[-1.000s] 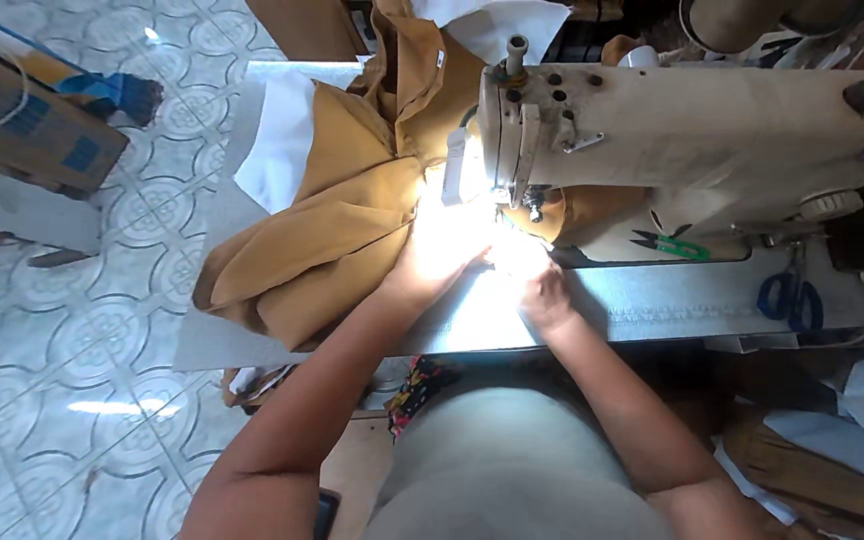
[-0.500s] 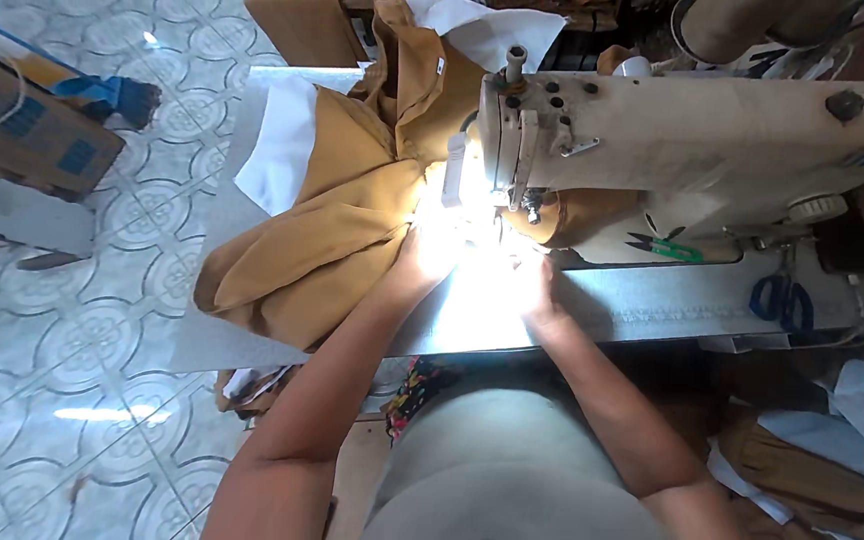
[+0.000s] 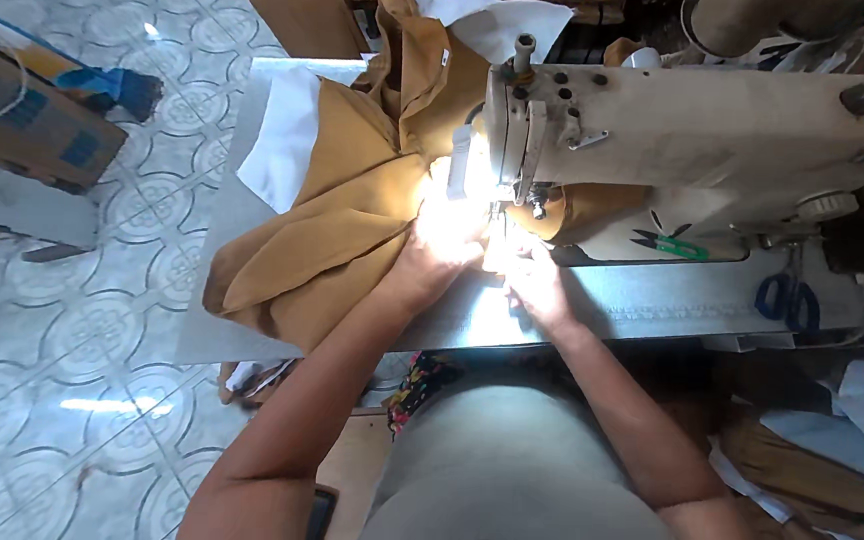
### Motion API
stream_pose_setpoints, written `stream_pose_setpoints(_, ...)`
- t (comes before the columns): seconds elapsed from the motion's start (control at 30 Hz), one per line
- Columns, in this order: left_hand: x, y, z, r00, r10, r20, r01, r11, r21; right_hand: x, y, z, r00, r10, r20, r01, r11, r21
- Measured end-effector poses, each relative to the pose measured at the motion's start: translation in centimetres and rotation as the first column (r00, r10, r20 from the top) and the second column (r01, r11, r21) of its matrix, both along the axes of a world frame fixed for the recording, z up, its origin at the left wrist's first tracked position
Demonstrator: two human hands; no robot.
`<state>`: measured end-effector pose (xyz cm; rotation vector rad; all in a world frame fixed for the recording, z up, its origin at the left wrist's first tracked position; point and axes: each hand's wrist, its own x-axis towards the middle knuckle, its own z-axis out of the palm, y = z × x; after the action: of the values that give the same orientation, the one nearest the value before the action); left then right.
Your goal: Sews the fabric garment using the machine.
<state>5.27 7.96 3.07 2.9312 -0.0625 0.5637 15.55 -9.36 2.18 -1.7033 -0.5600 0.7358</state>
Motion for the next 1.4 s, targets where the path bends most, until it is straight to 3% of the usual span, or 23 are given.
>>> stream_pose_setpoints(0.07,-0.2,0.0,-0.6,1.0,-0.006,-0.019,0.006,1.0,0.003,-0.2,-0.4,-0.2,0.894,0.136,0.427,-0.074,0.985,-0.159)
stream_pose_setpoints(0.13,-0.1,0.2,-0.9,0.999,-0.023,-0.035,0.024,1.0,0.006,-0.4,-0.3,-1.2,0.642,0.154,0.751,0.013,0.977,-0.212)
stream_pose_setpoints(0.2,0.1,0.4,-0.9,1.0,-0.025,-0.009,0.025,0.999,0.037,-0.2,-0.5,-2.3,0.465,0.113,0.878,0.062,0.985,-0.159)
stream_pose_setpoints(0.3,0.3,0.4,-0.7,1.0,-0.001,0.008,0.0,0.998,0.057,-0.3,-1.4,-3.5,0.396,0.102,0.913,0.025,0.992,-0.122)
stream_pose_setpoints(0.4,0.3,0.2,-0.9,0.997,0.043,-0.064,-0.042,0.999,0.02,-0.5,-1.9,-3.6,0.392,0.115,0.913,0.042,0.989,-0.143)
stream_pose_setpoints(0.67,1.0,-0.4,-0.7,0.997,0.043,-0.064,-0.038,0.997,0.072,-0.1,-1.9,-3.2,0.331,0.146,0.932,0.046,0.984,-0.171)
stream_pose_setpoints(0.9,0.9,-0.5,-0.4,0.996,0.044,-0.072,-0.04,0.997,0.067,-0.1,-1.9,-3.1,0.34,0.152,0.928,0.05,0.983,-0.179)
stream_pose_setpoints(1.07,1.9,0.6,-0.8,0.995,0.061,-0.079,-0.057,0.997,0.048,0.9,-0.7,-2.7,0.397,0.132,0.908,0.021,0.988,-0.153)
stream_pose_setpoints(1.2,2.9,1.5,-1.0,0.991,0.104,-0.079,-0.112,0.989,-0.098,1.7,0.8,-2.3,0.476,0.083,0.875,0.016,0.995,-0.103)
stream_pose_setpoints(1.4,2.7,1.5,-1.7,0.99,0.137,-0.036,-0.139,0.989,-0.055,2.1,0.2,-0.7,0.511,0.185,0.84,0.005,0.976,-0.218)
